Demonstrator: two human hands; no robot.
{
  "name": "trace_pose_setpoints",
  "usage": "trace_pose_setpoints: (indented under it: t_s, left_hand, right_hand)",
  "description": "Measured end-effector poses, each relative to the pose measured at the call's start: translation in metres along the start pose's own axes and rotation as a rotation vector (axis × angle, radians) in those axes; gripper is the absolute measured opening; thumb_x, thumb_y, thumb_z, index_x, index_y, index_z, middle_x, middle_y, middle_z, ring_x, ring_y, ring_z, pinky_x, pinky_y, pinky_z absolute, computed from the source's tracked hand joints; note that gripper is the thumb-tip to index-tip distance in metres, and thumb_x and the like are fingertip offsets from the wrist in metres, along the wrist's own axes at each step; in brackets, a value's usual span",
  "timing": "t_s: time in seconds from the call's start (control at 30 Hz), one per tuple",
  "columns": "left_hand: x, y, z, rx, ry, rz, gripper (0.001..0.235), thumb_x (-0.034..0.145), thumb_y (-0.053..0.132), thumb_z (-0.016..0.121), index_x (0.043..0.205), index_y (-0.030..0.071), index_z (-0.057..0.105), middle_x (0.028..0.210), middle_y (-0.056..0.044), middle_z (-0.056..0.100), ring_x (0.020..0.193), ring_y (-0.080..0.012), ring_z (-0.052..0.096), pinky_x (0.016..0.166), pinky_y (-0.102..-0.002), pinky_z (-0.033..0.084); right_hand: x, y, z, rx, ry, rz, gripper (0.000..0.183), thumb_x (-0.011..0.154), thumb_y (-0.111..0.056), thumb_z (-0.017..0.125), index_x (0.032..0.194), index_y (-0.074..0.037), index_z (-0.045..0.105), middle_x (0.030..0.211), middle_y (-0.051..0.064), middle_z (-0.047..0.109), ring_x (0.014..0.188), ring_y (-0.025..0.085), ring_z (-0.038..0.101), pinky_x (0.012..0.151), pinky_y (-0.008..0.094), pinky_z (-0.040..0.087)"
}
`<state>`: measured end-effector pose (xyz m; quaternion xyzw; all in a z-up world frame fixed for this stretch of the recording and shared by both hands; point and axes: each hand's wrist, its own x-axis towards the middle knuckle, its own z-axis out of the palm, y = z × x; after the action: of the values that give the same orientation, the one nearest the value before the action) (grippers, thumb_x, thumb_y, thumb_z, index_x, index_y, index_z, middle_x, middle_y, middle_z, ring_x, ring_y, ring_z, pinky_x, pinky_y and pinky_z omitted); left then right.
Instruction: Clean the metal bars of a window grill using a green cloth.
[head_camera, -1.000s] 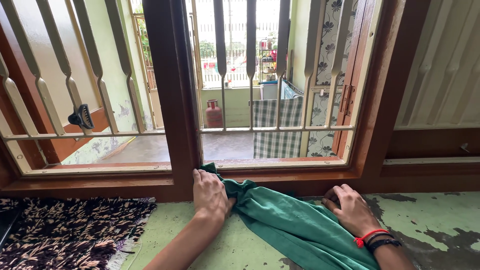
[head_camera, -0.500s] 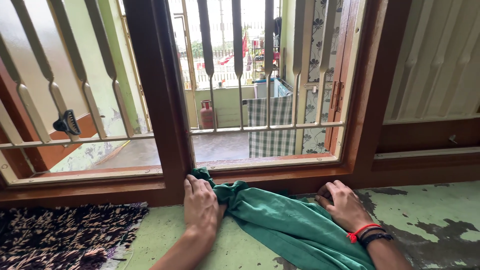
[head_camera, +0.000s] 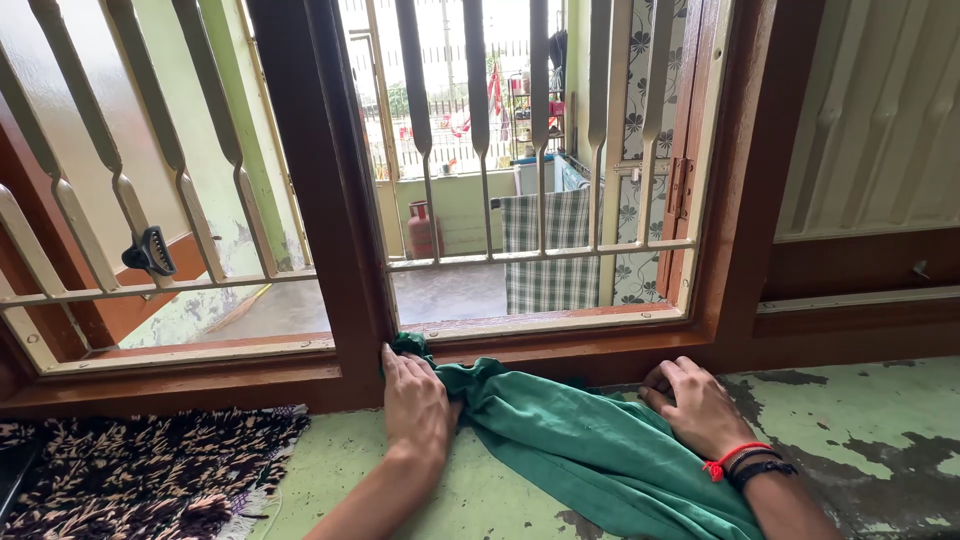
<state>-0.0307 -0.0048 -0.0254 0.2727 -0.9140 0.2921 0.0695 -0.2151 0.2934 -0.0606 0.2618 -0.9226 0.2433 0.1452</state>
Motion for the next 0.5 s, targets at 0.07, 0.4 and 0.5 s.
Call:
trace_pose_setpoints:
  t_s: [0.07,0.4,0.5]
  left_hand:
    - [-0.001,0.000,0.005,0.036,0.036,-0.023,0.104,0.096,0.075,0.047,0.146,-0.016,0.039,0.145,-0.027,0.051,0.139,-0.0378,0.043,0.123,-0.048,0.011]
    - [-0.003,0.009,0.011,-0.062,0.219,-0.085,0.043,0.105,0.022,0.046,0.136,-0.006,0.052,0.128,-0.019,0.058,0.127,-0.0348,0.053,0.121,-0.050,0.027]
    - [0.004,0.024,0.027,-0.131,0.359,-0.072,0.042,0.098,0.014,0.047,0.133,-0.008,0.053,0.131,-0.023,0.058,0.127,-0.0363,0.055,0.115,-0.047,0.037]
  right_hand:
    - [-0.001,-0.002,0.000,0.005,-0.002,0.009,0.025,0.088,-0.034,0.070,0.101,-0.013,0.073,0.110,0.006,0.067,0.108,0.025,0.068,0.100,0.042,0.054]
    - [-0.001,0.000,0.002,0.005,0.021,0.002,0.028,0.087,-0.036,0.072,0.101,-0.011,0.072,0.108,0.009,0.066,0.108,0.029,0.066,0.099,0.044,0.052]
    - [0.001,0.004,0.005,0.008,0.054,-0.052,0.028,0.086,-0.035,0.072,0.100,-0.011,0.073,0.108,0.010,0.067,0.106,0.030,0.067,0.096,0.045,0.054]
